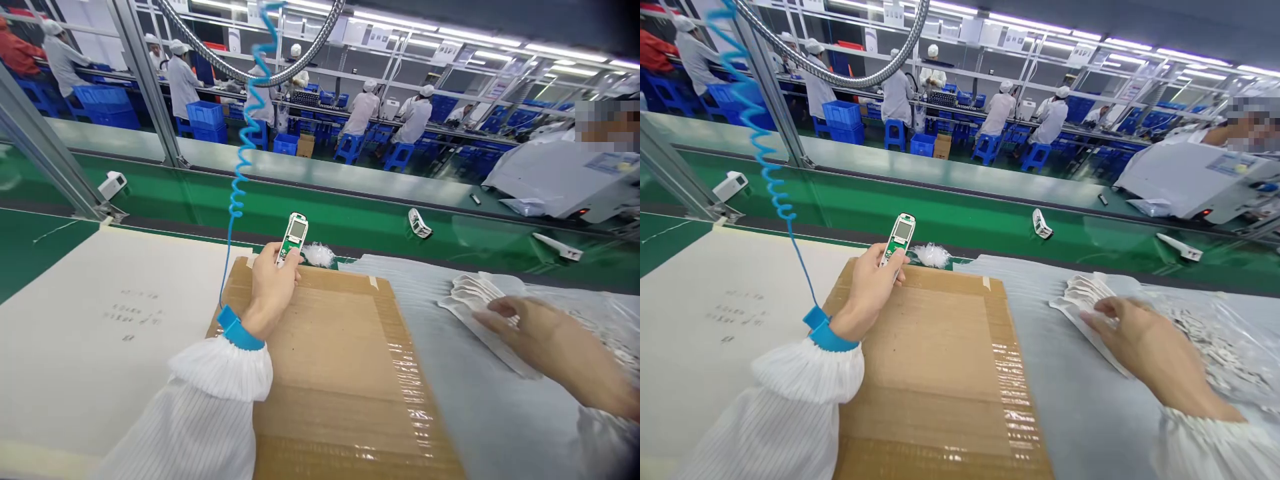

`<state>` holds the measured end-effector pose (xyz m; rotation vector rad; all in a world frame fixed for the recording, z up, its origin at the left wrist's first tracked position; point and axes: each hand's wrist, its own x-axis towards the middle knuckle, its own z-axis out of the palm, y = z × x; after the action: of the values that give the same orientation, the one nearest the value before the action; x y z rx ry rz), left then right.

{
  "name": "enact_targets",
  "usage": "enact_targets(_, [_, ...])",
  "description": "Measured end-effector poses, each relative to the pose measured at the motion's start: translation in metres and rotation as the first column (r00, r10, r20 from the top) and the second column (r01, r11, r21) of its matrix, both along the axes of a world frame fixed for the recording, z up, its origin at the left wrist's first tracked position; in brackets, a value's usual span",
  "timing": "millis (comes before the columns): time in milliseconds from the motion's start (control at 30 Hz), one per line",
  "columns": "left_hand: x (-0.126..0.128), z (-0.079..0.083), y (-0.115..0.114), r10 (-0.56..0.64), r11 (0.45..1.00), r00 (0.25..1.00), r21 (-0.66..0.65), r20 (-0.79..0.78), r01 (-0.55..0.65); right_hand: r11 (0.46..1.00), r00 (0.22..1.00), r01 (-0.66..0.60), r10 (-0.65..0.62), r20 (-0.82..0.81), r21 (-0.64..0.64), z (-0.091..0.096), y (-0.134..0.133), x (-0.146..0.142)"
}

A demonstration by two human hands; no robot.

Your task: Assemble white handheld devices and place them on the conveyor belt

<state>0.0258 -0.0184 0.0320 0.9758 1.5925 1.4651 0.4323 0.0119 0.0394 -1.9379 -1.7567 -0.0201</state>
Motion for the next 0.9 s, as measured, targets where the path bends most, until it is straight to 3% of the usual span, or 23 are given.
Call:
enact_targets(67, [0.0, 0.0, 0.0, -0.003, 1.0, 1.0, -0.002, 0.003, 0.003, 0.992, 0.998, -0.029, 0.022, -0.053, -0.127, 0.016, 0.001, -0.037])
enact_targets(133, [0.001, 0.001, 0.0, -0.005, 1.0, 1.0, 0.0, 0.012, 0.005, 0.939, 0.924, -0.254, 0.165, -0.344, -0.231, 0.029, 0.004, -0.088])
enact_targets(200, [0.001, 0.0, 0.0, -0.005, 1.0, 1.0, -0.001, 0.008, 0.005, 0.793, 0.677, -0.571, 0.309, -0.668, -0.212, 0.033, 0.013, -0.142])
enact_targets(233, [0.0, 0.0, 0.0, -0.005, 1.0, 1.0, -0.004, 0.003, 0.005, 0.733, 0.559, -0.666, 0.364, -0.745, -0.141, 0.03, 0.019, -0.168])
enact_targets(267, [0.0, -0.001, 0.001, -0.005, 1.0, 1.0, -0.006, -0.005, 0.005, 0.702, 0.514, -0.707, 0.421, -0.748, -0.091, 0.025, 0.027, -0.191])
enact_targets(333, [-0.001, -0.003, 0.002, -0.002, 1.0, 1.0, -0.012, -0.015, 0.002, 0.735, 0.624, -0.673, 0.502, -0.599, -0.085, 0.008, 0.046, -0.229])
enact_targets(467, [-0.003, -0.004, 0.003, 0.004, 1.0, 1.0, -0.002, -0.022, -0.004, 0.857, 0.815, -0.51, 0.451, -0.363, -0.081, -0.024, 0.072, -0.261])
enact_targets(567, [-0.003, -0.002, 0.003, 0.002, 1.0, 1.0, -0.005, -0.01, -0.002, 0.904, 0.881, -0.427, 0.408, -0.238, -0.032, -0.029, 0.072, -0.252])
enact_targets(667, [-0.001, 0.002, 0.001, 0.004, 1.0, 1.0, -0.027, 0.006, -0.004, 0.907, 0.897, -0.421, 0.418, -0.143, 0.009, -0.024, 0.061, -0.213])
enact_targets(767, [0.0, 0.004, -0.001, 0.002, 1.0, 1.0, -0.029, 0.017, -0.002, 0.939, 0.94, -0.341, 0.341, 0.017, 0.042, -0.018, 0.045, -0.142])
enact_targets(833, [0.001, 0.004, -0.002, -0.011, 1.0, 1.0, -0.02, 0.022, 0.011, 0.982, 0.968, -0.191, 0.188, 0.164, 0.0, -0.016, 0.034, -0.088])
enact_targets(900, [0.003, 0.003, -0.002, -0.029, 1.0, 0.999, -0.011, 0.023, 0.03, 0.996, 0.976, -0.069, 0.077, 0.204, -0.048, -0.017, 0.026, -0.04])
